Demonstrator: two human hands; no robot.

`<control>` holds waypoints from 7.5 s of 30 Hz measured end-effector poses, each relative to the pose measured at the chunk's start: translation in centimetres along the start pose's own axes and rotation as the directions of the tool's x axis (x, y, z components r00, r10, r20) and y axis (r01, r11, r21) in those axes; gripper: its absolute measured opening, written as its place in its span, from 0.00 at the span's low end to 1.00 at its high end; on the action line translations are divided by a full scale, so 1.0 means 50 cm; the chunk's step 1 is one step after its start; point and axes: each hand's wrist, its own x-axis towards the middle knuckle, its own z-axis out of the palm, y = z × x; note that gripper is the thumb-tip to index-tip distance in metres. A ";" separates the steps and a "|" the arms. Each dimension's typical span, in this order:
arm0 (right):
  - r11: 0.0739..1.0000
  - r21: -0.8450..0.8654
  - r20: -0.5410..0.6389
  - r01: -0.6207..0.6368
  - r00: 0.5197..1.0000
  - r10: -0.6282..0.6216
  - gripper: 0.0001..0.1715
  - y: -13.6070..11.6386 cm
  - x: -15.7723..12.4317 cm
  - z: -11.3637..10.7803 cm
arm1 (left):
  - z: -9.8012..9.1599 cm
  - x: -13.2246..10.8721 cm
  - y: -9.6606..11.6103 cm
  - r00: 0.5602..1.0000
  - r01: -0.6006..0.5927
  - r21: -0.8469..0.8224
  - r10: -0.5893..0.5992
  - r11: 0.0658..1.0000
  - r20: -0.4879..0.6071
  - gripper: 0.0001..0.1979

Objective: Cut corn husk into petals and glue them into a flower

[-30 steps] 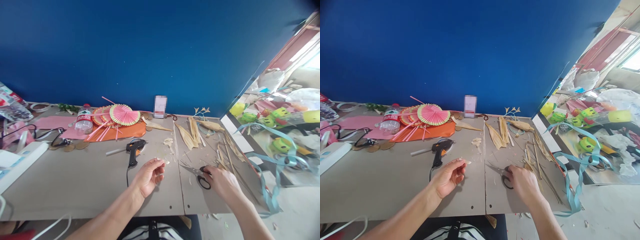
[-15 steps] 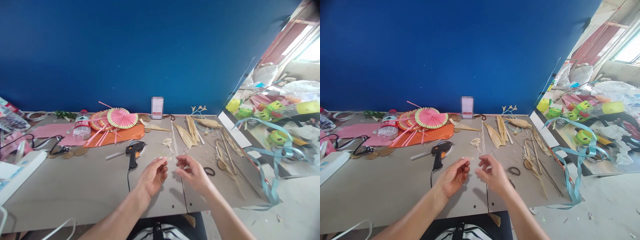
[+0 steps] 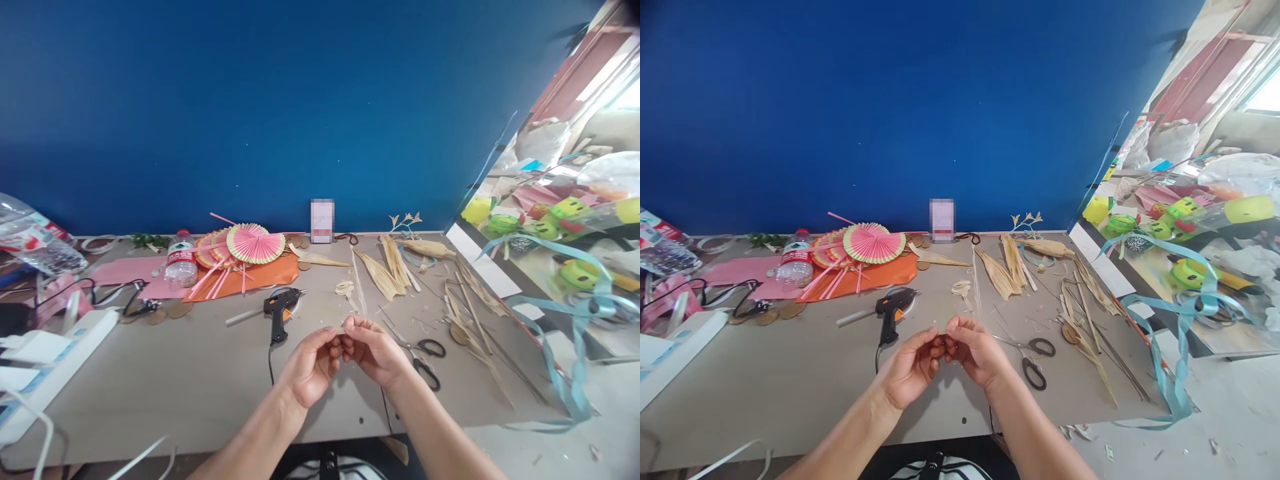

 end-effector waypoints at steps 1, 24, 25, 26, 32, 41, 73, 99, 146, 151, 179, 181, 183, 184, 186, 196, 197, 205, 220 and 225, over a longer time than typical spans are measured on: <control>1.000 0.026 0.014 -0.018 1.000 0.017 0.10 -0.001 0.000 -0.004 | 0.001 0.000 -0.001 1.000 0.009 -0.001 -0.009 1.000 0.012 0.07; 0.993 -0.023 -0.184 0.114 0.976 -0.116 0.15 0.026 0.022 0.014 | -0.015 0.015 -0.016 0.992 -0.099 -0.153 0.086 0.983 -0.091 0.03; 0.993 -0.039 -0.205 0.110 0.972 -0.116 0.15 0.026 0.024 0.011 | -0.015 0.015 -0.018 0.991 -0.100 -0.143 0.086 0.985 -0.103 0.03; 0.991 -0.082 -0.227 0.103 0.967 -0.120 0.15 0.025 0.026 0.007 | -0.015 0.014 -0.019 0.990 -0.099 -0.134 0.084 0.986 -0.114 0.03; 0.865 -0.496 -0.302 0.074 0.919 -0.252 0.12 0.016 0.040 -0.041 | -0.021 0.009 -0.017 0.984 -0.097 -0.089 0.082 0.991 -0.159 0.04; 0.417 -0.906 -0.250 -0.076 0.889 -0.384 0.10 -0.025 0.088 -0.109 | -0.031 0.027 -0.020 0.971 -0.039 -0.070 0.021 0.997 -0.238 0.02; -0.338 -0.938 0.030 -0.074 0.956 -0.291 0.24 -0.088 0.103 -0.089 | -0.031 0.015 0.020 0.972 -0.049 0.024 0.053 0.999 -0.230 0.02; -0.074 -0.719 -0.515 -0.691 0.601 -0.612 0.08 -0.266 -0.183 -0.291 | -0.033 -0.020 0.038 0.970 -0.033 0.017 0.036 0.999 -0.239 0.05; 0.314 -0.949 -0.167 -0.015 0.869 -0.465 0.03 -0.038 -0.113 -0.019 | 0.052 0.015 -0.036 0.882 -0.444 0.833 0.325 0.330 0.341 0.06; 0.345 -0.939 -0.181 -0.007 0.862 -0.474 0.04 -0.030 -0.114 -0.011 | 0.046 0.013 -0.041 0.850 -0.475 0.856 0.356 0.201 0.388 0.07; 0.720 -0.693 -0.088 -0.020 0.995 -0.057 0.20 -0.060 -0.133 -0.029 | 0.040 -0.008 -0.031 0.945 -0.328 0.635 0.233 0.700 0.231 0.08; 0.721 -0.692 -0.083 -0.022 0.995 -0.049 0.18 -0.047 -0.112 -0.011 | 0.038 -0.012 -0.024 0.920 -0.391 0.645 0.257 0.656 0.296 0.09; 0.689 -0.724 -0.122 -0.037 0.990 -0.074 0.15 -0.042 -0.100 -0.009 | 0.032 -0.017 -0.016 0.909 -0.417 0.672 0.275 0.612 0.314 0.10; 0.663 -0.747 -0.139 -0.044 0.986 -0.091 0.14 -0.042 -0.097 -0.011 | 0.029 -0.020 -0.013 0.914 -0.407 0.687 0.271 0.602 0.303 0.12; 0.585 -0.810 -0.156 -0.036 0.975 -0.157 0.14 -0.043 -0.096 -0.013 | 0.023 -0.025 -0.008 0.935 -0.354 0.707 0.243 0.612 0.258 0.18; -0.075 -0.995 0.096 0.068 0.860 -0.501 0.13 -0.039 -0.138 -0.013 | 0.013 -0.001 -0.033 0.984 -0.176 0.692 0.121 0.700 0.128 0.16; -0.102 -0.992 0.118 0.077 0.861 -0.494 0.14 -0.041 -0.142 -0.019 | 0.012 0.000 -0.034 0.988 -0.151 0.698 0.087 0.699 0.127 0.15; -0.297 -0.901 -0.118 -0.316 0.837 -0.535 0.12 -0.089 -0.175 -0.120 | -0.005 -0.015 -0.029 0.995 -0.088 0.670 0.033 0.737 0.095 0.14; -0.389 -0.773 -0.350 -0.500 0.849 -0.396 0.08 -0.099 -0.203 -0.178 | -0.009 -0.015 -0.029 0.981 -0.189 0.688 0.159 0.701 0.107 0.15; 0.146 -0.923 -0.382 -0.355 0.884 -0.270 0.05 -0.101 -0.234 -0.180 | -0.010 -0.019 -0.029 0.980 -0.197 0.692 0.164 0.695 0.114 0.14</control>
